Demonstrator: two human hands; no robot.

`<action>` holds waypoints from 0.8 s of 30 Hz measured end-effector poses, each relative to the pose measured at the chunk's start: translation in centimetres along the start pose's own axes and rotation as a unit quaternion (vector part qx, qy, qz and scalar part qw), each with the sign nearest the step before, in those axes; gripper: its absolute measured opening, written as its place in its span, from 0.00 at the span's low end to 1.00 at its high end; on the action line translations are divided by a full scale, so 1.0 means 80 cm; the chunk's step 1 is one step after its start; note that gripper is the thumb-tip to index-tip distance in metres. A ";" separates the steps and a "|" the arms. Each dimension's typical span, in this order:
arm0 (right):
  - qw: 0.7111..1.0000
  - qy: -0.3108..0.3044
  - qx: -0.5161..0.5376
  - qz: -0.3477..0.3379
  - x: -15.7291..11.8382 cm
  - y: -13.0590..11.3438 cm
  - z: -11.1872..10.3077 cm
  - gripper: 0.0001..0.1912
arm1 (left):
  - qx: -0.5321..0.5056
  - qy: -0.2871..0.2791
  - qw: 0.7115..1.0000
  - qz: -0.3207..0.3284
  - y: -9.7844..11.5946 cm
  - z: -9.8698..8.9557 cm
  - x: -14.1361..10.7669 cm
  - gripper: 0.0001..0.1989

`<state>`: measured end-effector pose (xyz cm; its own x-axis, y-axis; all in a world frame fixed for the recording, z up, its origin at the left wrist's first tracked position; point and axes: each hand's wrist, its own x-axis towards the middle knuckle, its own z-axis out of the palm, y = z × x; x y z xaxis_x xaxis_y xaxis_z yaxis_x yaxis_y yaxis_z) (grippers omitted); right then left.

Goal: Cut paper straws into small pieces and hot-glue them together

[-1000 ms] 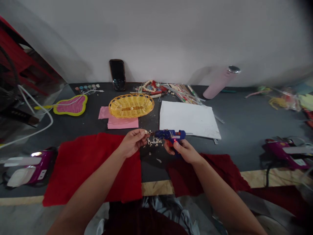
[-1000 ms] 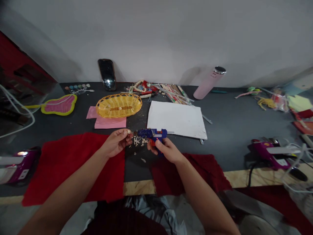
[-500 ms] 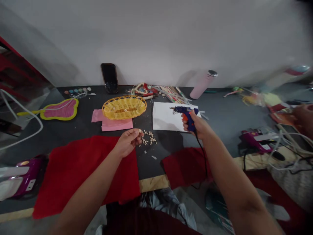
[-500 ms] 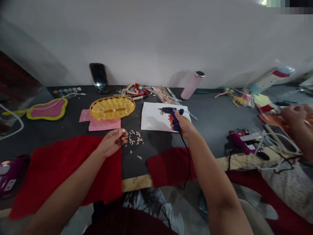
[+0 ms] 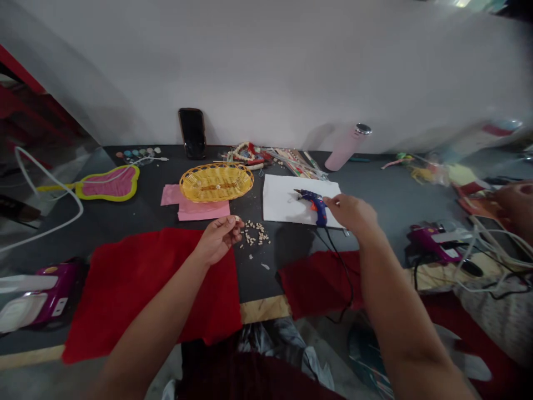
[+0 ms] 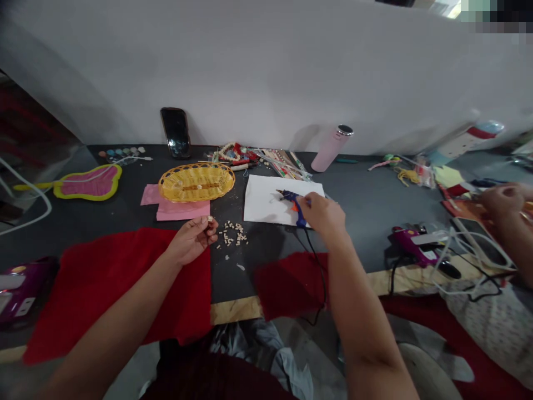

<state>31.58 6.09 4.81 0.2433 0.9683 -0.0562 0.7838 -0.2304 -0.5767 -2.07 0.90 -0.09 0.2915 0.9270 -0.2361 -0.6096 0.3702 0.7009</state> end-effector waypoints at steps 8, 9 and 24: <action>0.936 -0.079 0.056 -0.339 -0.081 -0.110 0.098 0.08 | 0.007 0.006 1.000 -0.009 -0.003 -0.003 0.002 0.08; 0.926 -0.089 0.053 -0.364 -0.085 -0.113 0.112 0.08 | 0.006 0.010 1.000 -0.010 -0.003 -0.002 0.002 0.09; 0.893 -0.103 -0.086 -0.431 -0.086 -0.089 0.153 0.13 | -0.013 0.019 1.000 0.015 0.005 -0.007 0.006 0.06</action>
<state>17.30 2.29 -0.68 -0.5878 0.7866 0.1890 0.7101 0.6136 -0.3452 -2.58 1.57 -0.27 0.2440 0.9394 -0.2409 -0.6364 0.3425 0.6912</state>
